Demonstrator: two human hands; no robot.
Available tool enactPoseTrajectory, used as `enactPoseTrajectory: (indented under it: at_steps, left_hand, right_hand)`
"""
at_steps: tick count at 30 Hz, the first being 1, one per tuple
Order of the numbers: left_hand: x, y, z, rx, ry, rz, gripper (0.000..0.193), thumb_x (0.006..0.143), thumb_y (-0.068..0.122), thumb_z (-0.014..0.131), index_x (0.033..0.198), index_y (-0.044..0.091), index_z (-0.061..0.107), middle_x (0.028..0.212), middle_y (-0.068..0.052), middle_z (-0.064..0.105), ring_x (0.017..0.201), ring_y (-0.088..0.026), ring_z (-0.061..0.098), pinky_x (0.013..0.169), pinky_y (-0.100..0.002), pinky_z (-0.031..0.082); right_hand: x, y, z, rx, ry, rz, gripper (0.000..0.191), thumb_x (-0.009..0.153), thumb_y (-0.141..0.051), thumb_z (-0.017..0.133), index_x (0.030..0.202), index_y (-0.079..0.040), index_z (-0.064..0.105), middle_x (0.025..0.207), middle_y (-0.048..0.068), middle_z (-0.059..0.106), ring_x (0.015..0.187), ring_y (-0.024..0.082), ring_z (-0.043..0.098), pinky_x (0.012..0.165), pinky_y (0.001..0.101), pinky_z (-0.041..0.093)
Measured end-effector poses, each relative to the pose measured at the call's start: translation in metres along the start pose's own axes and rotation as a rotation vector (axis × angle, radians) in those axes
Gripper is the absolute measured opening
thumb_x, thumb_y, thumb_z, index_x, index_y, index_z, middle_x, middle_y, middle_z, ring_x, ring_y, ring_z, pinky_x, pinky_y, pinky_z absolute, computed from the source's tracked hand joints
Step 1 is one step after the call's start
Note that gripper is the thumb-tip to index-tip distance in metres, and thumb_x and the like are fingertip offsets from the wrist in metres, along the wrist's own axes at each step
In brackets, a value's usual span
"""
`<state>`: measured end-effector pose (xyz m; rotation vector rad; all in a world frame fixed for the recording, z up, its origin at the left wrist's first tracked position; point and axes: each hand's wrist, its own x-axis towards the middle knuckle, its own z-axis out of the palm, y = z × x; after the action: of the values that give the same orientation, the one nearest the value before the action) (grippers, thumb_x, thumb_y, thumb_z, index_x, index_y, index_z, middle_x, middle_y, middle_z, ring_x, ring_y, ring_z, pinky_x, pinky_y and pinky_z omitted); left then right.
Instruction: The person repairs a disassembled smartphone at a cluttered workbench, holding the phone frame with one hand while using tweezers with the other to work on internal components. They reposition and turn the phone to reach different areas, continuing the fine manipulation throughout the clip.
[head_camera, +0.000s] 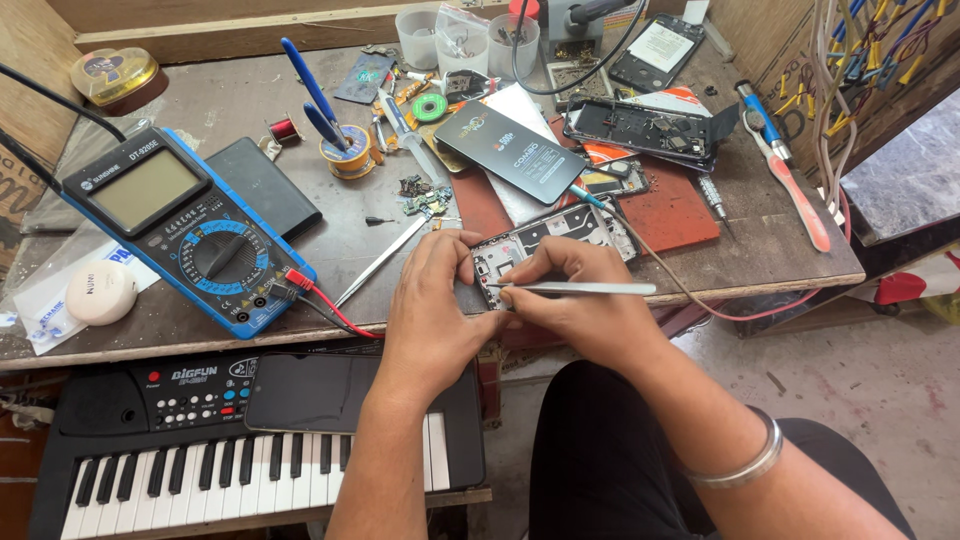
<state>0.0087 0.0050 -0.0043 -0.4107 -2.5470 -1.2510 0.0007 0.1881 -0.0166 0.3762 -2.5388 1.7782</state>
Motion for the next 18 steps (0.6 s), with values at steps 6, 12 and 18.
enactPoseTrajectory:
  at_steps: [6,12,18]
  left_hand:
    - [0.003,0.006,-0.006,0.003,-0.016,-0.007,0.066,0.05,0.018,0.097,0.085,0.006,0.042,0.107,-0.011,0.062,0.103,-0.035,0.06,0.085,-0.045,0.048]
    - [0.004,0.009,-0.01,-0.007,-0.042,-0.051,0.066,0.048,0.018,0.097,0.083,0.006,0.043,0.105,-0.011,0.063,0.101,-0.034,0.062,0.084,-0.044,0.049]
    - [0.004,-0.001,-0.009,-0.041,-0.004,0.014,0.06,0.053,0.014,0.094,0.084,0.006,0.043,0.107,-0.012,0.064,0.105,-0.033,0.063,0.086,-0.043,0.05]
  right_hand:
    - [0.024,-0.007,-0.012,0.254,-0.218,0.178,0.013,0.079,-0.01,0.08,0.081,0.0,0.072,0.079,0.005,0.078,0.071,0.007,0.07,0.062,0.0244,0.056]
    - [0.044,-0.012,-0.014,0.046,-0.287,0.164,0.013,0.078,-0.01,0.082,0.079,0.0,0.073,0.074,0.005,0.075,0.068,0.006,0.065,0.059,0.0243,0.051]
    - [0.008,-0.009,0.005,-0.114,0.013,-0.072,0.015,0.08,-0.014,0.083,0.083,-0.002,0.075,0.076,0.005,0.076,0.069,0.009,0.068,0.063,0.0254,0.053]
